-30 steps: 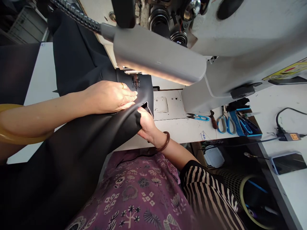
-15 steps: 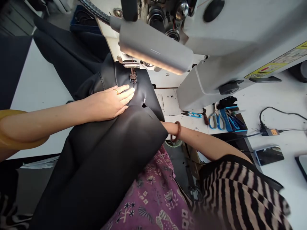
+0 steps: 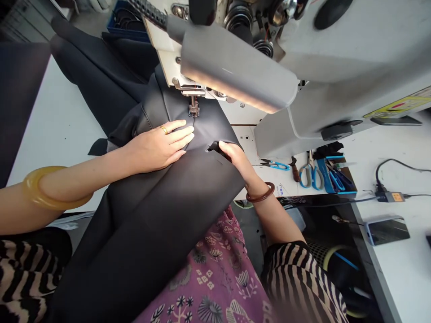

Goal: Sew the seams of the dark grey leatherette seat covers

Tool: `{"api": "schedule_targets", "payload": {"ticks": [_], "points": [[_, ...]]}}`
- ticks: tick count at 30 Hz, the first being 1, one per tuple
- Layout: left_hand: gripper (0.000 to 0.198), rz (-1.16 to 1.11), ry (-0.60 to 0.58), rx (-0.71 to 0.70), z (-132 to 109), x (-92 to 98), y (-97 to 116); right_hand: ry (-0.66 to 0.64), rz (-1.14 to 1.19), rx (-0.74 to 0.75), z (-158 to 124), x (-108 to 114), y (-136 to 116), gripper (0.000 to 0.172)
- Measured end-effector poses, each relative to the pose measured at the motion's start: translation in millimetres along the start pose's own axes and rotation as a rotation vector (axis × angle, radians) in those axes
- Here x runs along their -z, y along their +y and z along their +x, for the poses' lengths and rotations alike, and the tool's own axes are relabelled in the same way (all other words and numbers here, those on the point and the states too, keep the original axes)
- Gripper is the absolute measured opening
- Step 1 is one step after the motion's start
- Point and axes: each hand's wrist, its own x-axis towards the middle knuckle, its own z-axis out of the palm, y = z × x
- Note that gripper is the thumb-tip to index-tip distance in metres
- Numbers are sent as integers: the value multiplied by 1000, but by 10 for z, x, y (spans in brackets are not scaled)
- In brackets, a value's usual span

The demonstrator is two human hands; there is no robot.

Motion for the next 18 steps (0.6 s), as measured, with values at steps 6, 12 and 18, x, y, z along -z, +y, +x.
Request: {"api": "schedule_targets", "payload": {"ticks": [6, 12, 18], "points": [[41, 67, 77, 19, 71, -51, -14, -54, 51, 57, 216, 50, -12, 32], [42, 82, 160, 68, 116, -114, -59, 48, 20, 130, 518, 97, -81, 19], [35, 114, 207, -3, 85, -115, -116, 46, 42, 76, 728, 80, -214, 20]]}}
